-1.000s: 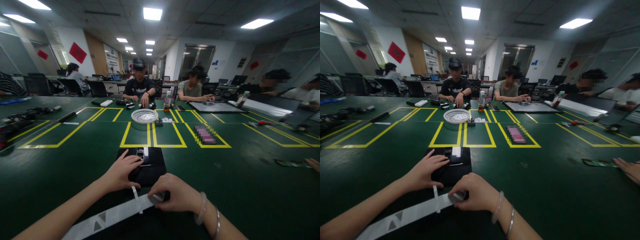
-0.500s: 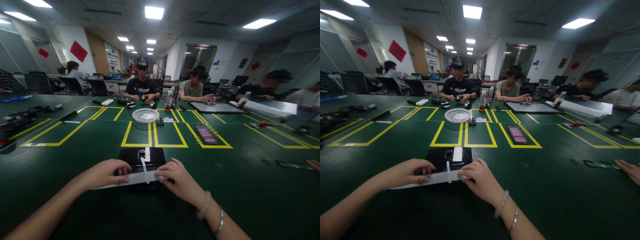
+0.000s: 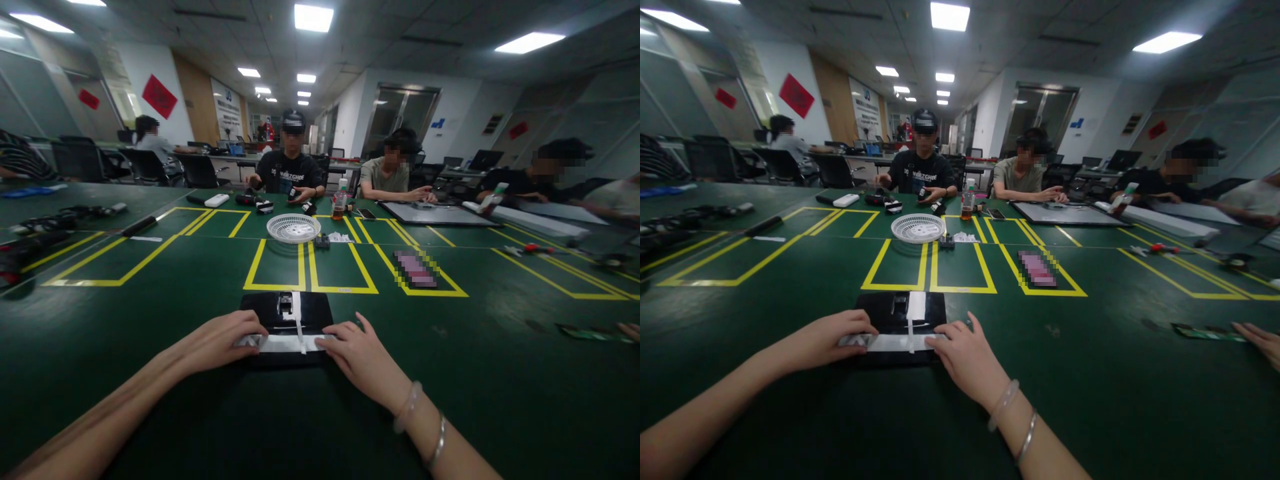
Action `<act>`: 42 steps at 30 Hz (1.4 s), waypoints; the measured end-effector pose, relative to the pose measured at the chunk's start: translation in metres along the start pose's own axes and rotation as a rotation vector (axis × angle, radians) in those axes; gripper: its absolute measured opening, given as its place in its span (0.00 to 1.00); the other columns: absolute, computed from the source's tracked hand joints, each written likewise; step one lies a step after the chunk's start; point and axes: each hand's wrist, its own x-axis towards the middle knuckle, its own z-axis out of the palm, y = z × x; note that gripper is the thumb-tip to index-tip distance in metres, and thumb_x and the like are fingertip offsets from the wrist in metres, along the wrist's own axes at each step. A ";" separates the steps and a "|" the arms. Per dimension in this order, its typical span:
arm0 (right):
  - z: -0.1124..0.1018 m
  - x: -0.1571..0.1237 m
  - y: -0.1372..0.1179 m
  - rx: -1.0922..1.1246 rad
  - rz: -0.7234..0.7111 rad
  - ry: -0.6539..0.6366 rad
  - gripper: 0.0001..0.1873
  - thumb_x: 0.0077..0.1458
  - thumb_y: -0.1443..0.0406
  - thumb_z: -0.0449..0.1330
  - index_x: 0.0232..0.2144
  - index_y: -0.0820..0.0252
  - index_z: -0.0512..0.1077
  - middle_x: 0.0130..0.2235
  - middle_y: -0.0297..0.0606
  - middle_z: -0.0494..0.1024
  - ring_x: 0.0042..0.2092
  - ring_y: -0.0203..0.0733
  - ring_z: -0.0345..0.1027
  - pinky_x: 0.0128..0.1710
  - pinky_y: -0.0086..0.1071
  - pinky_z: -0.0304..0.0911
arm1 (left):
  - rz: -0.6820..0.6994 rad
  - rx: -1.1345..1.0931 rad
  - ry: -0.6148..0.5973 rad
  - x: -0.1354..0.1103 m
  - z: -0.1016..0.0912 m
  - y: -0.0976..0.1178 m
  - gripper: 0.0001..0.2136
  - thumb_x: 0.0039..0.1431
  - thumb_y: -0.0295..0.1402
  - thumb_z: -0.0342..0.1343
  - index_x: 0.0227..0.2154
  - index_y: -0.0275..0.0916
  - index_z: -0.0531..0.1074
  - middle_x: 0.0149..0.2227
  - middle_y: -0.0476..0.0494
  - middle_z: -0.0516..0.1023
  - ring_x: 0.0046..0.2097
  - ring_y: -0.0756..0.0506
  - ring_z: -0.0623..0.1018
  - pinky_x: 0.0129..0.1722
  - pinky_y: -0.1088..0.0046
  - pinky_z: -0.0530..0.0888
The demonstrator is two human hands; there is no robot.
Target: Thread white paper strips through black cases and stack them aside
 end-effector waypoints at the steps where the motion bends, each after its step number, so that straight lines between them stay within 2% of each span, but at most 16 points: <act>1: 0.000 0.000 0.000 -0.007 0.004 -0.006 0.17 0.65 0.68 0.53 0.52 0.44 0.71 0.53 0.36 0.73 0.54 0.46 0.65 0.61 0.64 0.42 | -0.004 0.007 -0.007 0.000 0.000 0.000 0.13 0.62 0.36 0.55 0.50 0.48 0.73 0.48 0.46 0.71 0.46 0.43 0.73 0.44 0.70 0.70; 10: -0.005 0.000 -0.009 -0.020 -0.014 -0.021 0.20 0.64 0.66 0.54 0.55 0.43 0.67 0.50 0.37 0.72 0.54 0.46 0.64 0.63 0.63 0.40 | -0.011 0.052 -0.016 -0.001 0.001 0.000 0.14 0.63 0.34 0.55 0.50 0.49 0.73 0.49 0.47 0.71 0.47 0.43 0.73 0.44 0.71 0.70; 19: -0.001 -0.002 -0.012 -0.018 -0.008 -0.025 0.21 0.64 0.64 0.54 0.58 0.41 0.65 0.52 0.37 0.70 0.56 0.48 0.61 0.63 0.65 0.39 | 0.003 0.028 -0.021 0.000 0.000 0.002 0.13 0.62 0.35 0.55 0.49 0.47 0.74 0.47 0.46 0.72 0.46 0.44 0.74 0.44 0.71 0.70; 25: 0.002 -0.001 -0.017 -0.086 -0.004 0.008 0.19 0.64 0.63 0.55 0.56 0.44 0.66 0.53 0.39 0.71 0.58 0.51 0.60 0.63 0.65 0.37 | 0.001 0.093 0.024 0.001 0.000 0.007 0.13 0.59 0.37 0.57 0.48 0.48 0.74 0.47 0.47 0.73 0.46 0.44 0.75 0.43 0.70 0.72; 28: 0.003 -0.002 -0.018 -0.090 -0.005 0.022 0.18 0.64 0.62 0.55 0.55 0.45 0.67 0.53 0.38 0.71 0.58 0.50 0.60 0.63 0.64 0.37 | 0.029 0.160 0.083 0.004 0.006 0.009 0.21 0.58 0.43 0.60 0.54 0.48 0.71 0.54 0.45 0.70 0.53 0.40 0.72 0.51 0.63 0.71; 31: 0.004 -0.001 -0.017 -0.088 -0.013 0.035 0.17 0.64 0.63 0.56 0.54 0.45 0.68 0.52 0.38 0.71 0.58 0.49 0.61 0.64 0.63 0.37 | 0.076 0.218 0.114 0.009 0.015 0.011 0.35 0.54 0.50 0.62 0.62 0.46 0.62 0.65 0.41 0.60 0.64 0.35 0.61 0.62 0.53 0.61; 34: 0.003 0.000 -0.016 -0.073 -0.023 0.070 0.19 0.64 0.63 0.55 0.57 0.46 0.66 0.53 0.38 0.72 0.57 0.49 0.61 0.64 0.63 0.36 | 0.106 0.238 0.074 0.014 0.024 0.012 0.44 0.52 0.56 0.61 0.67 0.41 0.53 0.68 0.38 0.54 0.67 0.35 0.55 0.66 0.49 0.52; 38: 0.000 0.001 -0.013 -0.060 0.003 0.117 0.22 0.65 0.62 0.54 0.60 0.48 0.62 0.54 0.39 0.71 0.58 0.49 0.61 0.64 0.63 0.36 | 0.138 0.242 0.081 0.020 0.029 0.009 0.47 0.52 0.59 0.59 0.68 0.41 0.49 0.68 0.39 0.54 0.68 0.35 0.54 0.67 0.48 0.48; 42: -0.001 0.000 -0.011 -0.058 0.024 0.116 0.22 0.65 0.61 0.55 0.60 0.48 0.62 0.54 0.38 0.72 0.58 0.50 0.60 0.64 0.63 0.35 | 0.145 0.243 0.112 0.025 0.028 0.008 0.44 0.52 0.56 0.60 0.67 0.42 0.52 0.67 0.38 0.57 0.67 0.35 0.57 0.67 0.48 0.48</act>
